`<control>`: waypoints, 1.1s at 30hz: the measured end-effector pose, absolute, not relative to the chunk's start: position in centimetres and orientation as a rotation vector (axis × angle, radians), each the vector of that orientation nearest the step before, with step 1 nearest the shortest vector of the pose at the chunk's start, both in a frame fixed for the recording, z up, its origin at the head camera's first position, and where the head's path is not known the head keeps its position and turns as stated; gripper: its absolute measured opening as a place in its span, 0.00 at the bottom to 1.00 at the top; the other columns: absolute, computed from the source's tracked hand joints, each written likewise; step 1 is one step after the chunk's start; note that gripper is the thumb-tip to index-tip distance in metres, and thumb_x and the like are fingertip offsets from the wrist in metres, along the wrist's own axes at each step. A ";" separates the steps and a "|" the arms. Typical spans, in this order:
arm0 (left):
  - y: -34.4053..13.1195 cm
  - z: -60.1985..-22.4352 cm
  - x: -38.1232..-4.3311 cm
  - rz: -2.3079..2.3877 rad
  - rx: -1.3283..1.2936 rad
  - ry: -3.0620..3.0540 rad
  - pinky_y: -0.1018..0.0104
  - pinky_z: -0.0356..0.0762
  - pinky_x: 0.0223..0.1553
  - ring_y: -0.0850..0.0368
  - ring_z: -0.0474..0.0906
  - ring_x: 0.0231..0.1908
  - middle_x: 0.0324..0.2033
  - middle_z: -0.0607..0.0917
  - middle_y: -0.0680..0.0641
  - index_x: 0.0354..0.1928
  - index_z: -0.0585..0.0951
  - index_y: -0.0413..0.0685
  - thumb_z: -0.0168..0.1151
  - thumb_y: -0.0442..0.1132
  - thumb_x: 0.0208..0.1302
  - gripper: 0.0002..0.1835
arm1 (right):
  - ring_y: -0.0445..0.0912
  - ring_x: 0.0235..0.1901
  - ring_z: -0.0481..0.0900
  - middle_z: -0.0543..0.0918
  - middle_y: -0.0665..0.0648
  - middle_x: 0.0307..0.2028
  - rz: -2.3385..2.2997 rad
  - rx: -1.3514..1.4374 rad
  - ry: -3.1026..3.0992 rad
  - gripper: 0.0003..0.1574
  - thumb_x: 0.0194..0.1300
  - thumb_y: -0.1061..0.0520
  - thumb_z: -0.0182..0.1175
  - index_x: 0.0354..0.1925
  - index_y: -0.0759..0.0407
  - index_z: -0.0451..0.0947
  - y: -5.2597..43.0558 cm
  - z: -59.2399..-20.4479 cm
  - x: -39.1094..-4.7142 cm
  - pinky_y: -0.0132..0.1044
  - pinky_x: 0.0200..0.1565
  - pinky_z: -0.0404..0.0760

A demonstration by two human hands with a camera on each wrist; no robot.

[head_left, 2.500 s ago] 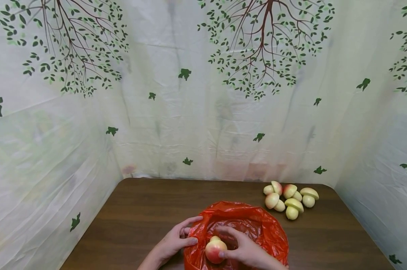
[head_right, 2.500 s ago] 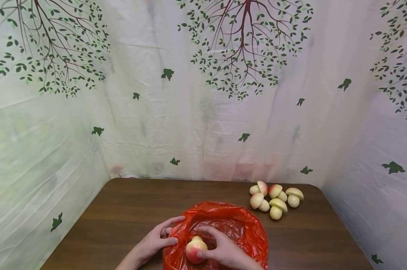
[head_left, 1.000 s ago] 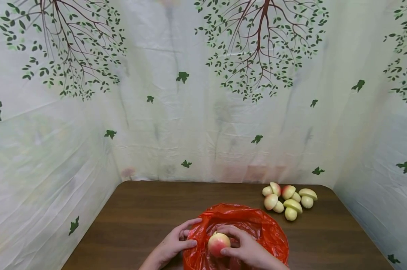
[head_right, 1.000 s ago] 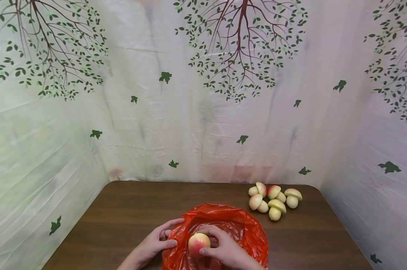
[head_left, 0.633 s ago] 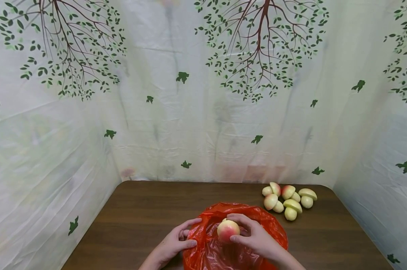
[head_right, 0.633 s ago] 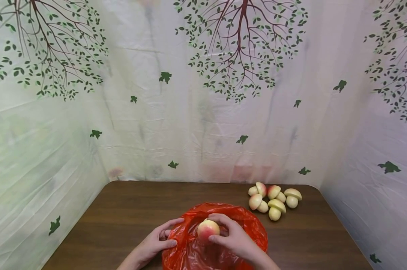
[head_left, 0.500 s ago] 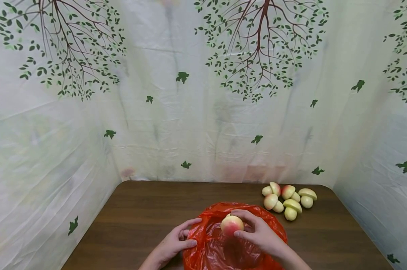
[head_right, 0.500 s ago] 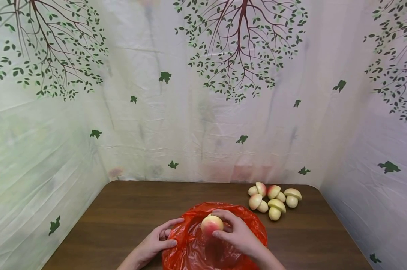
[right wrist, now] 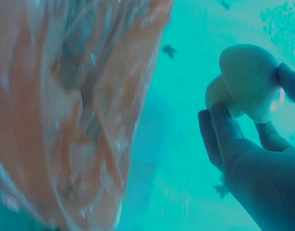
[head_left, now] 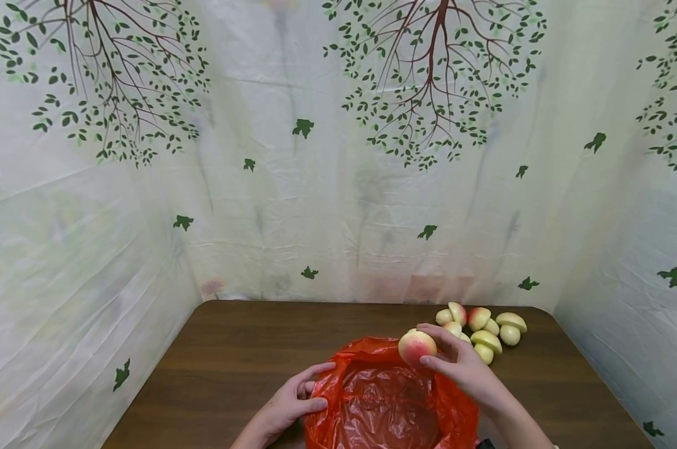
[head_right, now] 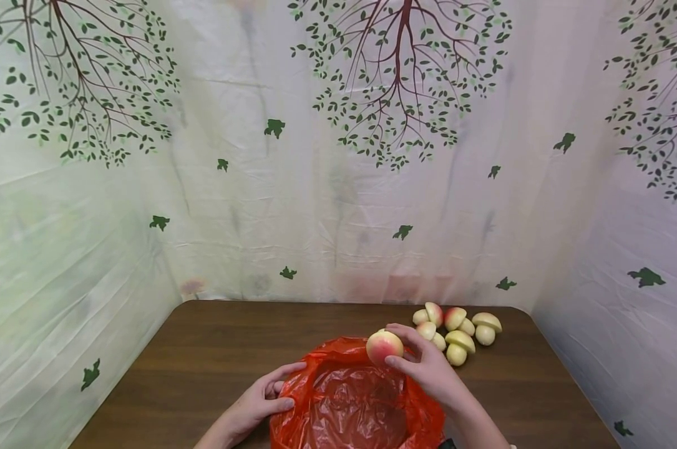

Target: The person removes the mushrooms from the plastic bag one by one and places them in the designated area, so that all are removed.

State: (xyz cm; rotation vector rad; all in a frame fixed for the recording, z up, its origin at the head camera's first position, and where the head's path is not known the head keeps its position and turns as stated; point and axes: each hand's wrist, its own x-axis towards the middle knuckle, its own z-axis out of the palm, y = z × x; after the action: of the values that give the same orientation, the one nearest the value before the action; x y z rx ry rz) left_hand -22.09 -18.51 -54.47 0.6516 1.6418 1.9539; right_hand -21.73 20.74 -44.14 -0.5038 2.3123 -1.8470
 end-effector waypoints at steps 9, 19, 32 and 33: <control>-18.5 -54.4 -22.0 1.949 0.635 1.637 0.64 0.90 0.44 0.59 0.91 0.44 0.46 0.92 0.50 0.83 0.57 0.42 0.57 0.32 0.80 0.35 | 0.21 0.59 0.75 0.72 0.56 0.74 -1.895 -0.418 2.445 0.36 0.75 0.56 0.66 0.75 0.61 0.70 24.3 -43.5 -22.5 0.25 0.56 0.82; -18.4 -54.3 -22.0 1.949 0.643 1.654 0.64 0.90 0.44 0.60 0.91 0.43 0.45 0.92 0.51 0.83 0.58 0.41 0.57 0.31 0.79 0.35 | 0.24 0.56 0.77 0.75 0.35 0.64 -1.881 -0.350 2.538 0.35 0.77 0.55 0.64 0.76 0.62 0.68 28.8 -43.6 -23.9 0.24 0.54 0.80; -18.4 -54.4 -22.0 1.946 0.640 1.657 0.65 0.90 0.42 0.61 0.91 0.42 0.45 0.92 0.51 0.83 0.58 0.41 0.58 0.32 0.79 0.36 | 0.27 0.52 0.80 0.79 0.27 0.54 -1.820 -0.214 2.588 0.37 0.78 0.53 0.63 0.79 0.60 0.65 34.6 -45.2 -24.6 0.26 0.51 0.79; -18.4 -54.4 -22.0 1.947 0.643 1.656 0.65 0.90 0.42 0.61 0.91 0.42 0.45 0.92 0.51 0.83 0.58 0.41 0.58 0.32 0.79 0.35 | 0.28 0.52 0.81 0.80 0.27 0.53 -1.823 -0.208 2.582 0.37 0.78 0.53 0.63 0.78 0.61 0.66 34.9 -45.3 -24.7 0.26 0.50 0.79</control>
State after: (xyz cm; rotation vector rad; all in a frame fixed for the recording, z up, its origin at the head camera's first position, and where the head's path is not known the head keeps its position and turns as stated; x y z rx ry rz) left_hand -22.01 -18.40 -54.36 0.6426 1.6562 1.9469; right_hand -24.68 34.93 -45.31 -0.2081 2.5824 -1.8228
